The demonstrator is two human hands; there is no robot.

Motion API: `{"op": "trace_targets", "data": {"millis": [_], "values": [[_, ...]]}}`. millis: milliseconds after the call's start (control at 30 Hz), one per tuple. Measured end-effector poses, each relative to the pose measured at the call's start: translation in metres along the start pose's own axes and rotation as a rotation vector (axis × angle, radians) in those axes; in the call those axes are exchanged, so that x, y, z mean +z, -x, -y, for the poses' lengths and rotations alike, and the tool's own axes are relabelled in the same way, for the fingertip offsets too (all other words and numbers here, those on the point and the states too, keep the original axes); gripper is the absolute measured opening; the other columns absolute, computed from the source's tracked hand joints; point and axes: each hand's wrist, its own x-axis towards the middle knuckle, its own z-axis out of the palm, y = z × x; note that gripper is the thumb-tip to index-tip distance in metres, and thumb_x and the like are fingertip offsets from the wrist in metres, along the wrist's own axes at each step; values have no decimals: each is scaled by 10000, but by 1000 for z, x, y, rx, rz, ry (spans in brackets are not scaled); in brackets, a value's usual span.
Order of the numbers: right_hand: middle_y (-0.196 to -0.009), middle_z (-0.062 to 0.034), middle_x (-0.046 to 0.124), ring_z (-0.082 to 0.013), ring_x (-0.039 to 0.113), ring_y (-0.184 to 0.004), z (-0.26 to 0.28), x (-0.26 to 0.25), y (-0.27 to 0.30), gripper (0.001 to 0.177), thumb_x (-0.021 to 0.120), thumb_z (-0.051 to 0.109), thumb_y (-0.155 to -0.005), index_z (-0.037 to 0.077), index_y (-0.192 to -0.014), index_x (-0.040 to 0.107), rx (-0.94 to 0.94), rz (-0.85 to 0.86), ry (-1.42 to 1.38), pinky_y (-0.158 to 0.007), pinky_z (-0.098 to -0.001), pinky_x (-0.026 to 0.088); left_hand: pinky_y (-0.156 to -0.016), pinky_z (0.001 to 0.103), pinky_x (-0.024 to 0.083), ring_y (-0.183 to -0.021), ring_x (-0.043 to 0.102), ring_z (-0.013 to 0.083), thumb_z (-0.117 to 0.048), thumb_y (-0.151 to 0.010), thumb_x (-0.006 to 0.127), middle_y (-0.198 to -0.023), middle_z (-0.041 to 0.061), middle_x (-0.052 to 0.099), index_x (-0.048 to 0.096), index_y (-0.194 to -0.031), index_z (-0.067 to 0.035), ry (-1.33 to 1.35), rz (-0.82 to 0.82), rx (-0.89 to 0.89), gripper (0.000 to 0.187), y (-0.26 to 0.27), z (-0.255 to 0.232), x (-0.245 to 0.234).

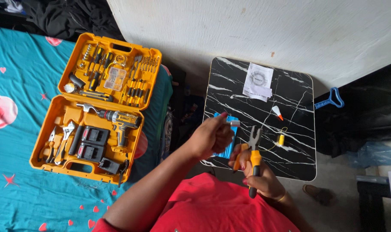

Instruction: The person applies glue to a small yellow component, then uses pliers to strip the insulation from a wire. They retrieve a socket from a blue case and a hammer from a yellow toolbox, then use the hammer to tap the socket. The person continues to manipulate the wire and tools on a small table.

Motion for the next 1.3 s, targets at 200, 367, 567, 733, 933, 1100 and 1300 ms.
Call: {"op": "trace_targets", "data": {"millis": [200,367,567,733,933,1100,1300], "values": [[-1246,-132,518,-201,566,-1104,13,2,-1,407,635,90,-756,17,-1157,636,-190,-273,162,-961,-354,461,-447,265,153,-541,227,117,-480,-1128,290,-640,-21,232,244,-679,-167,181,92,-138,550,14,13,17],[-1174,-83,520,-125,525,-852,43,4,2,395,722,277,-926,10,-1216,708,-238,-353,609,-746,-275,442,-456,266,189,-528,240,92,-465,-1141,333,-630,-42,272,327,-680,-160,-78,117,-86,553,14,27,22],[-1176,-66,525,-173,504,-1121,60,27,-9,215,746,236,-944,46,-1037,708,-544,-364,994,-979,-307,446,-535,274,342,-573,364,100,-461,-1117,351,-634,-13,434,586,-795,-39,-515,35,109,580,17,38,25],[-1262,-106,525,-175,527,-1157,69,26,-11,203,717,226,-982,30,-1026,686,-452,-215,579,-1041,-322,439,-510,267,334,-554,367,91,-469,-1154,320,-616,-15,433,495,-697,-67,-586,78,125,633,24,30,29],[-1203,-106,553,-157,563,-1025,66,23,-7,235,710,213,-980,-10,-1053,708,-371,-227,535,-873,-274,471,-511,270,295,-557,320,99,-484,-1136,324,-642,-16,377,407,-712,-103,-351,157,60,576,28,12,37],[-1199,-104,549,-167,558,-1075,66,25,-6,244,725,232,-1000,-5,-1056,712,-407,-206,491,-907,-286,466,-502,267,276,-544,298,94,-460,-1145,324,-633,-17,358,392,-694,-104,-360,178,20,579,29,6,41],[-1269,-132,546,-187,548,-1133,74,34,-9,210,697,211,-1003,2,-1027,698,-391,-222,500,-951,-326,455,-501,260,254,-549,271,88,-422,-1161,345,-644,-35,346,380,-697,-120,-252,225,1,554,27,10,31]]}}
